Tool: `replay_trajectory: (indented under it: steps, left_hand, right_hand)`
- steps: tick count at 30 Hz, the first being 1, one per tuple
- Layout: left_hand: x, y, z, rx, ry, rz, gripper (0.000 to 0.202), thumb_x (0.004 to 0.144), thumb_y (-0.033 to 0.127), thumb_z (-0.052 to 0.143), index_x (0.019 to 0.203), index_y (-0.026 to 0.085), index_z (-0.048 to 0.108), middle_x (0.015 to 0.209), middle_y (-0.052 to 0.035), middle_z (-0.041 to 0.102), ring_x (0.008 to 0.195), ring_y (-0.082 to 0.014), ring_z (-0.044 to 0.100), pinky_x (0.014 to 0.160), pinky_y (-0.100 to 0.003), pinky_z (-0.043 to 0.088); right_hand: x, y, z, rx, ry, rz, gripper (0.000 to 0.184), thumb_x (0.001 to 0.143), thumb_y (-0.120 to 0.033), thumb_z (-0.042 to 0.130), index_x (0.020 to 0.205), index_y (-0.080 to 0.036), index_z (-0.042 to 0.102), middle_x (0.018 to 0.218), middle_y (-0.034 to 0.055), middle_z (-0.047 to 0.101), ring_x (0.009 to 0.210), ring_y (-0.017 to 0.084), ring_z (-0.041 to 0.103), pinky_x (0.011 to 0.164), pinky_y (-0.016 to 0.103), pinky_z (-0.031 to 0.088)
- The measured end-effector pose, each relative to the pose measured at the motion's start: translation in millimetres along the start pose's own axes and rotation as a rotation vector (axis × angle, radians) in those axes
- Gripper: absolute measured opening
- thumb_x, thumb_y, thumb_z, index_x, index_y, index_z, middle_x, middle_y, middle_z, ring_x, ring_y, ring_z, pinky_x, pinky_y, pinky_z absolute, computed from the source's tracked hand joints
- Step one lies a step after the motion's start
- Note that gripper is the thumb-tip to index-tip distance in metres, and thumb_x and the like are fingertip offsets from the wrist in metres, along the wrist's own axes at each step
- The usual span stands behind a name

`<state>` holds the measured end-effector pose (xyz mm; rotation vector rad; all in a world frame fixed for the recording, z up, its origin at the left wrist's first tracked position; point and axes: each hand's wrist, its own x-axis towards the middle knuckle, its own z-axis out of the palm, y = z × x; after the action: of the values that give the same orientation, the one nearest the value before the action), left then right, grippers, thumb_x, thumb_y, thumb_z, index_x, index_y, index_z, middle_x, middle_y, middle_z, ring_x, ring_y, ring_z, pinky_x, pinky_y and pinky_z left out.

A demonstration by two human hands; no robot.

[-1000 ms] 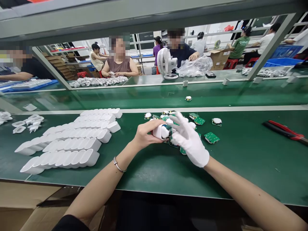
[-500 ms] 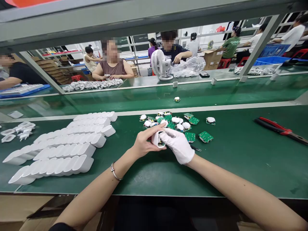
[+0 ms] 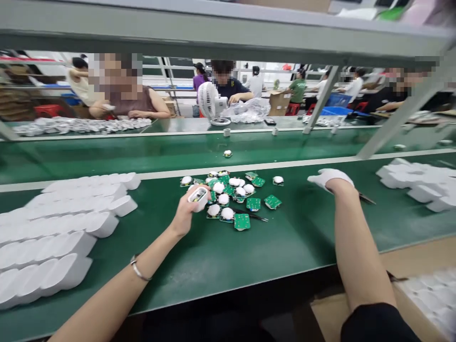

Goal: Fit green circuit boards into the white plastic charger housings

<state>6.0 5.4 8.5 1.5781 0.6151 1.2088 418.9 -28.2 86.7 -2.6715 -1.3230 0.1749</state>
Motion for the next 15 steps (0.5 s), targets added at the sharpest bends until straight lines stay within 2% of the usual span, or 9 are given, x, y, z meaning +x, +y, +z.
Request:
replay_trajectory:
  steps: [2,3,5,8,9,11,13,15]
  left_hand:
    - [1.7,1.3,-1.3,-0.019,0.062,-0.057,0.033,0.076,0.039,0.049,0.094,0.015,0.062,0.076,-0.0048,0.057,0.059,-0.0136,0.046,0.047,-0.023,0.033]
    - [2.4,2.1,-2.2,-0.023,0.095,-0.084,0.030,0.077,0.037,0.047,0.090,0.015,0.062,0.074,-0.0046,0.056,0.057,-0.0131,0.045,0.045,-0.023,0.031]
    - [3.3,3.3,-4.1,-0.029,0.151,-0.120,0.027,0.077,0.035,0.045,0.083,0.014,0.062,0.071,-0.0042,0.056,0.054,-0.0125,0.043,0.043,-0.023,0.030]
    - [3.9,3.1,-5.9,-0.037,0.198,-0.142,0.026,0.074,0.033,0.045,0.080,0.014,0.061,0.067,-0.0036,0.056,0.052,-0.0123,0.043,0.041,-0.022,0.029]
    - [4.1,2.6,-6.2,-0.040,0.209,-0.148,0.026,0.073,0.033,0.045,0.080,0.014,0.061,0.066,-0.0035,0.056,0.051,-0.0121,0.043,0.041,-0.021,0.028]
    - [4.7,2.0,-6.7,-0.054,0.235,-0.155,0.026,0.072,0.033,0.045,0.080,0.013,0.061,0.065,-0.0033,0.056,0.049,-0.0113,0.042,0.040,-0.021,0.027]
    - [5.6,2.3,-7.5,-0.057,0.265,-0.146,0.027,0.073,0.033,0.044,0.081,0.013,0.061,0.065,-0.0030,0.056,0.047,-0.0104,0.041,0.039,-0.021,0.025]
    - [6.8,3.5,-9.5,-0.036,0.320,-0.125,0.026,0.074,0.032,0.043,0.079,0.014,0.061,0.065,-0.0021,0.056,0.046,-0.0095,0.039,0.039,-0.020,0.025]
  right_hand:
    - [-13.5,13.7,1.2,-0.001,-0.006,-0.021,0.046,0.078,-0.038,0.061,0.111,-0.006,0.064,0.115,0.0241,0.061,0.103,0.034,0.060,0.087,0.045,0.046]
    - [-26.4,12.2,5.2,0.011,-0.006,-0.067,0.043,0.082,-0.036,0.057,0.113,-0.007,0.063,0.117,0.0213,0.062,0.105,0.030,0.059,0.090,0.041,0.045]
    - [-60.3,-5.5,19.6,0.046,0.007,-0.235,0.034,0.091,-0.033,0.044,0.111,-0.013,0.063,0.116,0.0129,0.063,0.109,0.021,0.058,0.094,0.029,0.042]
    - [-115.2,-50.6,50.5,0.058,-0.033,-0.545,0.026,0.093,-0.039,0.044,0.097,-0.026,0.066,0.106,0.0003,0.066,0.100,0.013,0.060,0.088,0.021,0.044]
    - [-130.0,-65.3,60.3,-0.001,-0.079,-0.683,0.024,0.093,-0.037,0.045,0.100,-0.026,0.065,0.105,0.0013,0.065,0.096,0.015,0.061,0.085,0.023,0.045]
    - [-149.2,-89.4,74.6,-0.173,-0.156,-0.782,0.021,0.093,-0.026,0.045,0.104,-0.023,0.062,0.107,0.0064,0.064,0.094,0.018,0.062,0.080,0.027,0.047]
    - [-155.0,-105.9,80.3,-0.293,-0.196,-0.797,0.024,0.090,-0.013,0.043,0.105,-0.016,0.061,0.104,0.0123,0.064,0.092,0.021,0.064,0.077,0.029,0.047]
    - [-153.1,-116.7,79.0,-0.342,-0.222,-0.792,0.025,0.086,-0.006,0.044,0.101,-0.013,0.062,0.096,0.0142,0.066,0.085,0.024,0.067,0.074,0.032,0.048]
